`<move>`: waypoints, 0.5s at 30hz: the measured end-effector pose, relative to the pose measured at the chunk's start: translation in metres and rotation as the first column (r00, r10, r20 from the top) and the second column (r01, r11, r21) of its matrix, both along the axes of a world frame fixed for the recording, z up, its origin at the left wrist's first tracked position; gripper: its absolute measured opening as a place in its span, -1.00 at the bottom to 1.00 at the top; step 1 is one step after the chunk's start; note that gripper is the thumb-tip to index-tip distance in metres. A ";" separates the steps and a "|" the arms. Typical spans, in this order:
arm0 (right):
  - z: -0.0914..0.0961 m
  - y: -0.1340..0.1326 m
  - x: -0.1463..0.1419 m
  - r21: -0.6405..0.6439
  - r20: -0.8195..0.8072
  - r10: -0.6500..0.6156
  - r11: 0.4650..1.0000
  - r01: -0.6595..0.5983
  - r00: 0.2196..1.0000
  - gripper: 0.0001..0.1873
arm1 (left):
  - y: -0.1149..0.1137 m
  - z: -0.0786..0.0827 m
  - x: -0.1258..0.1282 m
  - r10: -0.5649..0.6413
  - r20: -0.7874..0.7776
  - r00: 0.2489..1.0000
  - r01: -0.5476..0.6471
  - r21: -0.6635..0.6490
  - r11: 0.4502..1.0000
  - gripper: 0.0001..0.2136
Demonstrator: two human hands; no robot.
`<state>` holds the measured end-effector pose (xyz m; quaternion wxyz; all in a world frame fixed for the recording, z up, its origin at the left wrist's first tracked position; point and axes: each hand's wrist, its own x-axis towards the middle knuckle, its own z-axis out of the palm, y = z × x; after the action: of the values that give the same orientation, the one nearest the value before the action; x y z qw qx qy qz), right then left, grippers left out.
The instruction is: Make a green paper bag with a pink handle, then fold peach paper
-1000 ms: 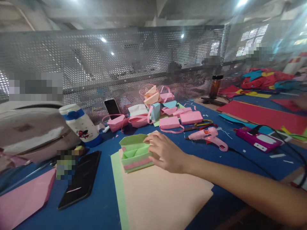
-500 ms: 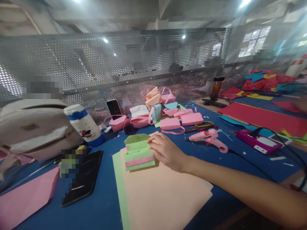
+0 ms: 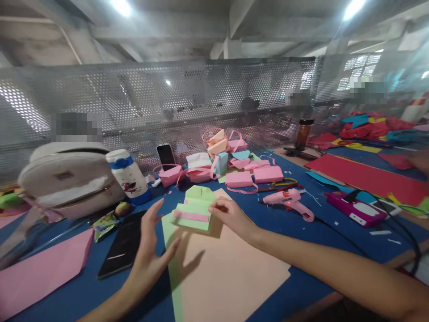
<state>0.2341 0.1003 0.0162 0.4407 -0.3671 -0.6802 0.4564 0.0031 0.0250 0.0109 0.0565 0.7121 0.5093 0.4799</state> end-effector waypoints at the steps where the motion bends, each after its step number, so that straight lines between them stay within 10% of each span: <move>1: -0.001 -0.001 -0.003 -0.049 -0.033 0.000 0.999 -0.001 0.999 -0.56 | 0.005 -0.004 0.000 -0.010 0.043 0.999 0.012 -0.049 0.999 -0.36; 5: 0.000 -0.011 -0.017 -0.204 -0.146 0.028 0.977 -0.057 0.989 -0.52 | 0.023 -0.013 0.006 -0.034 0.216 0.976 0.079 -0.204 0.976 -0.04; 15: -0.008 -0.016 -0.034 -0.255 -0.218 0.124 0.950 -0.179 0.968 -0.53 | 0.030 0.001 0.003 -0.031 0.067 0.997 0.036 -0.072 0.997 0.04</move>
<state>0.2003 0.0845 0.0082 0.4151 -0.3233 -0.5897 0.6128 0.0060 0.0547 0.0118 0.1073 0.7019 0.5122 0.4832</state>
